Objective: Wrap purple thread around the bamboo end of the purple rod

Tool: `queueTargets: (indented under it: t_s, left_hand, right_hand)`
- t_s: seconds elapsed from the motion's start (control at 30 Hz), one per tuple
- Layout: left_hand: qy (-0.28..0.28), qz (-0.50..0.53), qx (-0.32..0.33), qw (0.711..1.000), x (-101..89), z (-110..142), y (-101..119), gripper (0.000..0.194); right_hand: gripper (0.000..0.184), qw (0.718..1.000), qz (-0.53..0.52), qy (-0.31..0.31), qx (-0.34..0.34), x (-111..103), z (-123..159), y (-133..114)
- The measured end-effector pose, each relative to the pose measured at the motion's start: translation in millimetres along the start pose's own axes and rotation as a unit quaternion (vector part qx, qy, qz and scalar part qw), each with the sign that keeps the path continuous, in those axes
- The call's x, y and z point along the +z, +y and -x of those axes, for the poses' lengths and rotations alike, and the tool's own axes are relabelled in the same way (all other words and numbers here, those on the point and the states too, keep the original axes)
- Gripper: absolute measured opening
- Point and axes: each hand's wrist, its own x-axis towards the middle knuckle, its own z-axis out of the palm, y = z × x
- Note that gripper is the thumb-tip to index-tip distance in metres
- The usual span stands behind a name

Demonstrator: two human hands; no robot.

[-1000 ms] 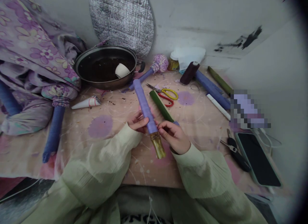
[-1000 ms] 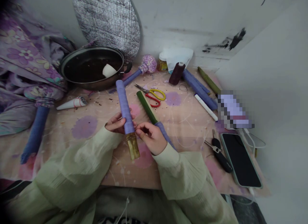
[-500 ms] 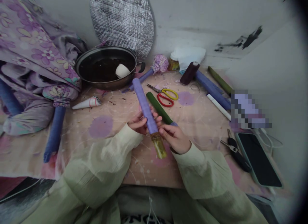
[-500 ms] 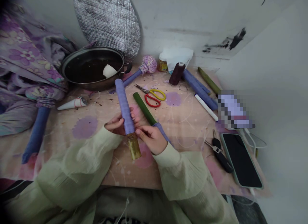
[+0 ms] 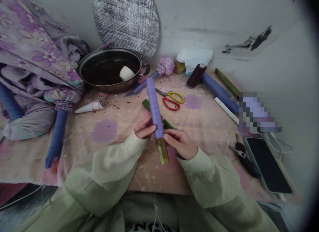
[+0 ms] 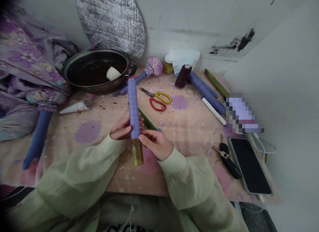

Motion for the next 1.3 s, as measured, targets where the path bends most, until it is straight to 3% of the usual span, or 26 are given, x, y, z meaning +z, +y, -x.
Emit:
queueTargets:
  t_s: [0.13,0.33,0.6,0.77,0.97,1.3]
  left_hand:
    - [0.022,-0.064,0.051,0.996,-1.1,2,-2,0.066]
    - [-0.029,-0.108,0.070,0.991,-1.1,2,-2,0.091]
    - [-0.012,-0.107,0.070,0.992,-5.4,3,-6,0.089]
    - [0.006,-0.101,0.058,0.993,0.4,4,-6,0.089]
    - [0.120,-0.162,0.038,0.979,-1.4,-2,-9,0.076]
    - [0.137,-0.149,0.031,0.979,1.1,-2,1,0.058]
  right_hand:
    - [0.034,0.999,-0.011,0.043,0.002,-1,-1,0]
    - [0.035,0.996,0.013,0.082,-0.014,-4,-2,-2]
    - [0.033,0.996,0.048,0.070,-0.034,-8,-2,-3]
    - [0.025,0.987,0.108,0.099,-0.068,-6,-1,0]
    - [0.015,0.944,0.282,0.108,-0.129,1,2,-1]
    - [0.013,0.971,0.206,0.053,-0.111,-4,3,-5]
